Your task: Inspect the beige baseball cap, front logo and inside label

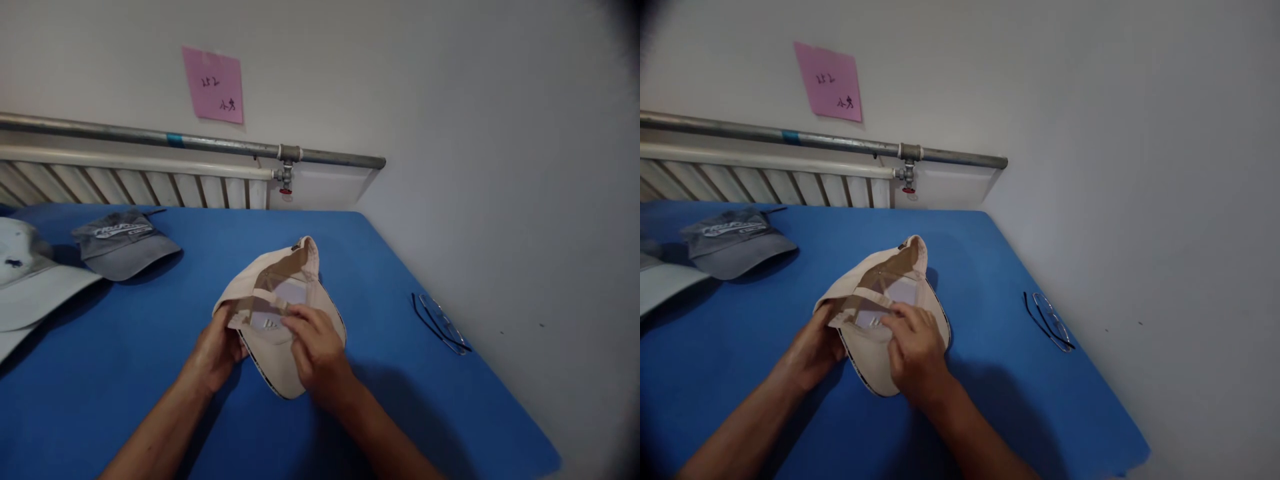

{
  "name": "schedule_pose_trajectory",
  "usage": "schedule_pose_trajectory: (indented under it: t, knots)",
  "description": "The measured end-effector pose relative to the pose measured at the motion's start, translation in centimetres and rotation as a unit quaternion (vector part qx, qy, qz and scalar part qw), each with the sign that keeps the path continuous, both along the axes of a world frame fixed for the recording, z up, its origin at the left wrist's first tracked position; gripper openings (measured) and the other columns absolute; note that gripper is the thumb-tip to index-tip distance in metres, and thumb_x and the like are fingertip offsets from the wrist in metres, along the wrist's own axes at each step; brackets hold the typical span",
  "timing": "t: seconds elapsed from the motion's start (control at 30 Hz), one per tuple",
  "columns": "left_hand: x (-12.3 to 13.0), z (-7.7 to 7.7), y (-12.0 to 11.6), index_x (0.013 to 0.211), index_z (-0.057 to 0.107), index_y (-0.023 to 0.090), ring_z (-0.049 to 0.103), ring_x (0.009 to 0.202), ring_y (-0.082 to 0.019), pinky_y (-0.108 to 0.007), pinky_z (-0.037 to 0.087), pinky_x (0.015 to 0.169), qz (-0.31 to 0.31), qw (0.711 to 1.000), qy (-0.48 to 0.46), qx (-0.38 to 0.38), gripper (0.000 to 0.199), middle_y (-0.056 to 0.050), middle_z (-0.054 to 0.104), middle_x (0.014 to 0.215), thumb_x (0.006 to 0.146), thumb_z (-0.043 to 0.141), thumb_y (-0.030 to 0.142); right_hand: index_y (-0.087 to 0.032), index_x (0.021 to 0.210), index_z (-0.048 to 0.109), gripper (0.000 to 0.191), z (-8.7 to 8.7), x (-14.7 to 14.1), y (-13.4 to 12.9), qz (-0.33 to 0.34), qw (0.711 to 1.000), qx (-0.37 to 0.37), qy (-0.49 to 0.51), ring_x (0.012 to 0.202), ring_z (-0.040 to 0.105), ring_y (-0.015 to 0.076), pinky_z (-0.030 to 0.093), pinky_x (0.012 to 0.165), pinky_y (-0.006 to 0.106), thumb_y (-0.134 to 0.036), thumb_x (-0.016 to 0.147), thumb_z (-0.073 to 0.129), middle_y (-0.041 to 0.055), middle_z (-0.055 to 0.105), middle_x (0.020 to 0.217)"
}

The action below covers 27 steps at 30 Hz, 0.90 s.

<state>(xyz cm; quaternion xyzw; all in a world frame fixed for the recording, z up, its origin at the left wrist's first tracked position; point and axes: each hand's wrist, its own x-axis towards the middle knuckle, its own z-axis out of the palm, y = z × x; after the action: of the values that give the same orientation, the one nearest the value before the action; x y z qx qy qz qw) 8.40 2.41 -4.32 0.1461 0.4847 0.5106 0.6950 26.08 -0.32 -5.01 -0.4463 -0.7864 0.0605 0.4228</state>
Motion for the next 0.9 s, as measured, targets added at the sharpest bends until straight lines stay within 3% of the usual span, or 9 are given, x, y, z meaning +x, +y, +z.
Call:
schedule_pose_trajectory:
  t: [0.1, 0.2, 0.37, 0.5, 0.6, 0.67, 0.9]
  knots:
    - [-0.1, -0.1, 0.1, 0.109, 0.065, 0.02, 0.07, 0.065, -0.017, -0.027, 0.057, 0.059, -0.001, 1.0, 0.007, -0.001, 0.024, -0.005, 0.074, 0.088, 0.091, 0.055, 0.032, -0.019, 0.112, 0.065, 0.034, 0.3, 1.6, 0.9, -0.102, 0.994, 0.023, 0.013, 0.113, 0.057, 0.0271, 0.043, 0.096, 0.048, -0.01, 0.085, 0.047, 0.0132, 0.063, 0.121]
    - [-0.3, -0.4, 0.1, 0.107, 0.066, 0.02, 0.07, 0.065, -0.017, -0.028, 0.058, 0.06, -0.003, 1.0, 0.011, -0.002, 0.023, -0.005, 0.074, 0.087, 0.091, 0.055, 0.032, -0.016, 0.121, 0.061, 0.04, -0.1, 3.4, 2.1, -0.157, 0.986, -0.036, 0.037, 0.119, 0.055, 0.0315, 0.042, 0.099, 0.053, -0.019, 0.081, 0.053, 0.0161, 0.063, 0.125]
    - [-0.6, -0.4, 0.1, 0.105, 0.069, 0.019, 0.067, 0.061, -0.015, -0.025, 0.055, 0.053, -0.004, 0.998, 0.055, -0.007, 0.023, -0.004, 0.072, 0.081, 0.088, 0.06, 0.032, -0.018, 0.128, 0.056, 0.05, 0.1, 4.4, 2.5, -0.128, 0.957, -0.246, 0.082, 0.104, 0.065, 0.0271, 0.05, 0.09, 0.044, -0.024, 0.079, 0.057, 0.0129, 0.068, 0.119]
    - [-1.0, 0.0, 0.2, 0.099, 0.072, 0.016, 0.068, 0.068, -0.016, -0.022, 0.054, 0.053, 0.009, 0.992, 0.124, 0.007, 0.018, -0.006, 0.074, 0.086, 0.085, 0.064, 0.023, -0.019, 0.113, 0.062, 0.034, 1.3, 4.3, 2.3, -0.113, 0.921, -0.348, 0.133, 0.085, 0.067, 0.0214, 0.05, 0.074, 0.033, -0.024, 0.08, 0.057, 0.0057, 0.073, 0.096]
    - [-1.5, 0.2, 0.4, 0.089, 0.074, 0.013, 0.065, 0.065, -0.013, -0.016, 0.051, 0.055, 0.048, 0.98, 0.186, 0.054, 0.012, -0.006, 0.073, 0.078, 0.08, 0.066, 0.011, -0.018, 0.089, 0.064, 0.015, 1.8, 4.4, 2.4, -0.112, 0.906, -0.384, 0.14, 0.074, 0.062, 0.0177, 0.047, 0.064, 0.028, -0.025, 0.079, 0.056, 0.002, 0.069, 0.08]
    - [-1.7, 0.3, 0.6, 0.086, 0.074, 0.015, 0.063, 0.064, -0.01, -0.013, 0.048, 0.056, 0.083, 0.967, 0.224, 0.089, 0.018, -0.004, 0.073, 0.077, 0.075, 0.066, 0.003, -0.017, 0.08, 0.063, 0.012, 1.8, 4.4, 2.4, -0.104, 0.904, -0.395, 0.124, 0.07, 0.059, 0.0167, 0.045, 0.062, 0.027, -0.027, 0.079, 0.056, 0.0007, 0.065, 0.074]
    - [-2.4, 0.8, 0.3, 0.089, 0.075, 0.022, 0.062, 0.078, -0.013, -0.014, 0.047, 0.065, 0.096, 0.915, 0.358, 0.162, 0.03, -0.002, 0.072, 0.087, 0.07, 0.072, -0.001, -0.016, 0.09, 0.064, 0.018, 1.5, 4.1, 1.9, -0.011, 0.892, -0.422, 0.16, 0.072, 0.058, 0.0171, 0.046, 0.063, 0.027, -0.028, 0.079, 0.055, 0.0015, 0.065, 0.079]
